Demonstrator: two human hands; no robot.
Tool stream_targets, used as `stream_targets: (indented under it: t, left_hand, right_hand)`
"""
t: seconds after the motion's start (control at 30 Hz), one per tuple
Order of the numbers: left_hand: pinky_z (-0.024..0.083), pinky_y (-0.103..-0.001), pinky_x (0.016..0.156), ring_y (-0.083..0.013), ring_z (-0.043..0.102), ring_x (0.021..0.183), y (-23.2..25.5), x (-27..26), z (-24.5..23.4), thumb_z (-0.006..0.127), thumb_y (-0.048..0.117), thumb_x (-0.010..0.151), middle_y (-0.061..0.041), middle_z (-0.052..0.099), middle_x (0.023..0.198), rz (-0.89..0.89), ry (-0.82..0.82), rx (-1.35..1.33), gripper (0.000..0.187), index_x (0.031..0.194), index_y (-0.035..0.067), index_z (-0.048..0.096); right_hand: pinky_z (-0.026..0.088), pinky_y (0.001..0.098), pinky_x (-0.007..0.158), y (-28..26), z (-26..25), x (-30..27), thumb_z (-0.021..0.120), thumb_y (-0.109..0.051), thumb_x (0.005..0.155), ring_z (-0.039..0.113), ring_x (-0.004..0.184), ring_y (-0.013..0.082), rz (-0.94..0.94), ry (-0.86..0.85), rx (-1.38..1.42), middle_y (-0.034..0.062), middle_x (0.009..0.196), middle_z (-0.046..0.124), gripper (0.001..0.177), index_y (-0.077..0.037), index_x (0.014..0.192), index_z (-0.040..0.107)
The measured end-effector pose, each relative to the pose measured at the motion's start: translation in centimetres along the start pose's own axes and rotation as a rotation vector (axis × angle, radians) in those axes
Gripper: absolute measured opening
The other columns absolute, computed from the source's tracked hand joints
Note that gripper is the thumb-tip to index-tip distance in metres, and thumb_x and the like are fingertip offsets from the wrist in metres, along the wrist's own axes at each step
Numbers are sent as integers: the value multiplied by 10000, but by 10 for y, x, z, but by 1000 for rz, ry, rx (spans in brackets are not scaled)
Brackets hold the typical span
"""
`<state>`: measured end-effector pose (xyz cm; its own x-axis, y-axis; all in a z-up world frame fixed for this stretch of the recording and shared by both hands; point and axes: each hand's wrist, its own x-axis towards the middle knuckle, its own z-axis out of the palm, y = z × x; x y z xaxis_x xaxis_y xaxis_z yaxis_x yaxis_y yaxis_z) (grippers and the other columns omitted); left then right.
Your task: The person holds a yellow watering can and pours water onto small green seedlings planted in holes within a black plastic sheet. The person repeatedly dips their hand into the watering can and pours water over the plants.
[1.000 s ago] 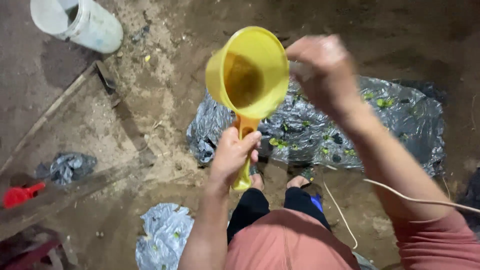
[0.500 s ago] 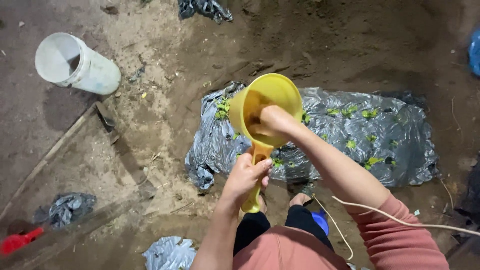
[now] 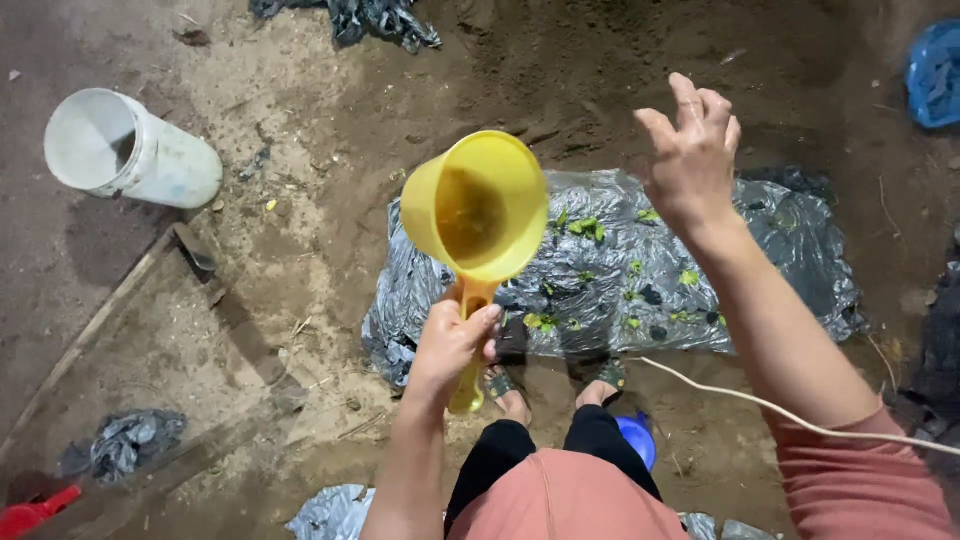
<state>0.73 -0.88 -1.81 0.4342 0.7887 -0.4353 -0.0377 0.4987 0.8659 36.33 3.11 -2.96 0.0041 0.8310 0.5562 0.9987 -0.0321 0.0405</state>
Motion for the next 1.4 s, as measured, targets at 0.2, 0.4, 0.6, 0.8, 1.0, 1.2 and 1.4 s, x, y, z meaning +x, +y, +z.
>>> stream_targets:
  t: [0.2,0.4,0.6,0.8,1.0,1.2,1.4]
  left_hand:
    - [460,-289,389,-167,567,411,-3,-5,-6,642,109,963,-101,591,582,-81,31,178,178,853,-28,617]
    - [532,-326,350,-199,608,390,-31,-10,-10,645,17,939,-150,603,636,12,-39,5,171,1060,-95,601]
    - [525,-342,366,-202,593,384,-12,-28,-9,669,37,940,-151,582,625,-2,-47,-112,134,957,-83,612]
    - [492,-327,381,-174,561,360,-1,-36,-31,700,143,938,-129,599,474,-21,-19,164,308,692,-40,670]
    - [524,-293,389,-160,587,440,18,-53,-49,712,104,924,-108,611,621,-81,193,10,203,823,-61,652]
    - [513,-269,389,-142,586,453,19,-54,-79,680,75,946,-104,622,703,-103,227,18,150,885,-54,631]
    - [487,-228,455,-117,560,516,12,-52,-86,641,80,972,-88,623,752,-182,171,66,132,924,-41,622]
  right_hand:
    - [504,449,935,-99,-12,17,738,46,815,636,1082,353,-152,31,597,149,1164,724,316,-86,1102,761]
    - [587,449,779,-180,81,6,738,-321,846,639,961,310,-167,-527,567,68,988,664,189,-171,961,723]
    - [605,488,795,-219,24,29,651,-355,812,739,947,340,114,-1117,626,101,948,754,247,-160,922,755]
    - [609,539,689,-225,-35,43,769,-380,779,730,839,391,-199,-834,539,142,881,729,338,-93,953,726]
    - [573,410,693,-188,-104,54,725,-200,944,678,805,292,-183,-142,894,56,882,681,88,-146,1012,709]
    - [524,412,730,-151,-94,35,720,-186,939,644,911,274,-259,-42,678,69,1094,709,170,-142,1098,677]
    - [521,476,737,-131,-50,24,686,-101,882,563,1081,329,-77,-212,181,117,1294,655,219,-193,1071,746]
